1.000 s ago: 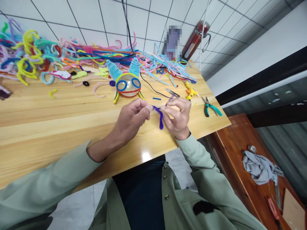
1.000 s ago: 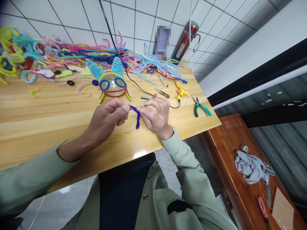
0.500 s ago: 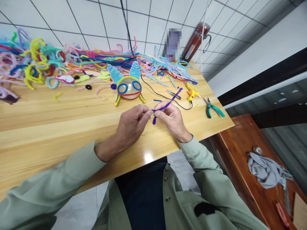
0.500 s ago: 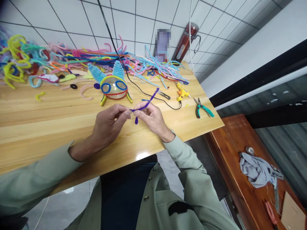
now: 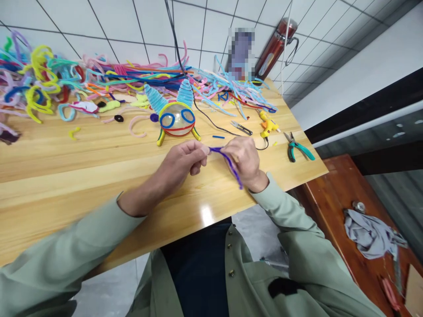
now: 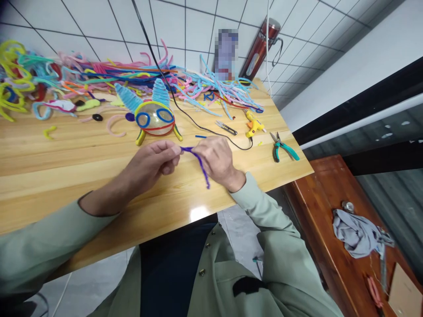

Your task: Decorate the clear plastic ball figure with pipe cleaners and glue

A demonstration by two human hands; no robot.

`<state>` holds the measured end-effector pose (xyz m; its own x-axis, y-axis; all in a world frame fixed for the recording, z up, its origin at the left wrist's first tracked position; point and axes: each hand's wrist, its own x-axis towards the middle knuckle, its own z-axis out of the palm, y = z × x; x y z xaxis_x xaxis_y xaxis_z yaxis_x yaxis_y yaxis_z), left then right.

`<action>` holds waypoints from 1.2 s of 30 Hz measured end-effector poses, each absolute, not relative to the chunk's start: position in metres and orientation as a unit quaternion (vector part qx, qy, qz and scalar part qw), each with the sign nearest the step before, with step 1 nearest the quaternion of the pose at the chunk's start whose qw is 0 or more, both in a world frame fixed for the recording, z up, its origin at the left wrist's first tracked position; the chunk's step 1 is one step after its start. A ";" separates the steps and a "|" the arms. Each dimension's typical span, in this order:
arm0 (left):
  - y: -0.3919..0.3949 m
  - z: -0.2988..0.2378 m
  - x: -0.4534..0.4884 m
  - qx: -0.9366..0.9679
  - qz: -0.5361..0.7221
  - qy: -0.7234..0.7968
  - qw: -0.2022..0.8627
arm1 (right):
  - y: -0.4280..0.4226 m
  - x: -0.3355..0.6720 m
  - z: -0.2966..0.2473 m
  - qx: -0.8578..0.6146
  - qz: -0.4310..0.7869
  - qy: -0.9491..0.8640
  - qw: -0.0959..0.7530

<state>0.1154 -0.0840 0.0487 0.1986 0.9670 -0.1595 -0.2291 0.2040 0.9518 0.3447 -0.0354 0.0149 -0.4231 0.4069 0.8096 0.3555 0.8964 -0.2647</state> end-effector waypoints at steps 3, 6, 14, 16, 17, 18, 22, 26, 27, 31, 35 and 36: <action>-0.086 0.045 0.115 0.505 0.538 0.476 0.478 | -0.036 0.342 0.019 -0.350 0.167 -0.752 0.533; -0.091 0.040 0.115 0.595 0.528 0.495 0.349 | -0.038 0.335 0.025 -0.369 0.441 -0.678 0.458; -0.095 0.035 0.119 0.638 0.489 0.503 0.318 | -0.040 0.315 0.034 -0.328 0.537 -0.666 0.400; -0.095 0.041 0.119 0.571 0.491 0.500 0.427 | -0.037 0.314 0.036 -0.312 0.440 -0.722 0.432; -0.094 0.044 0.119 0.523 0.494 0.487 0.495 | -0.035 0.313 0.037 -0.296 0.380 -0.754 0.446; -0.093 0.048 0.120 0.470 0.495 0.470 0.560 | -0.032 0.314 0.038 -0.272 0.318 -0.786 0.455; -0.089 0.056 0.119 0.296 0.472 0.407 0.724 | -0.021 0.317 0.040 -0.157 0.109 -0.883 0.429; -0.083 0.053 0.113 0.269 0.428 0.390 0.770 | -0.011 0.323 0.032 -0.074 -0.056 -0.914 0.396; -0.081 0.051 0.112 0.286 0.430 0.392 0.762 | -0.010 0.324 0.030 -0.072 -0.067 -0.912 0.397; -0.080 0.041 0.108 0.394 0.491 0.403 0.664 | -0.006 0.326 0.022 -0.128 0.014 -0.893 0.432; -0.082 0.036 0.110 0.454 0.523 0.418 0.588 | -0.005 0.324 0.022 -0.169 0.101 -0.881 0.431; -0.083 0.035 0.112 0.453 0.523 0.417 0.589 | -0.005 0.324 0.022 -0.165 0.108 -0.881 0.430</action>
<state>0.1117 -0.0828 0.0350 0.1051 0.9943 -0.0165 -0.2387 0.0413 0.9702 0.3238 -0.0051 0.0222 -0.5752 0.3837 0.7225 0.1973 0.9222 -0.3327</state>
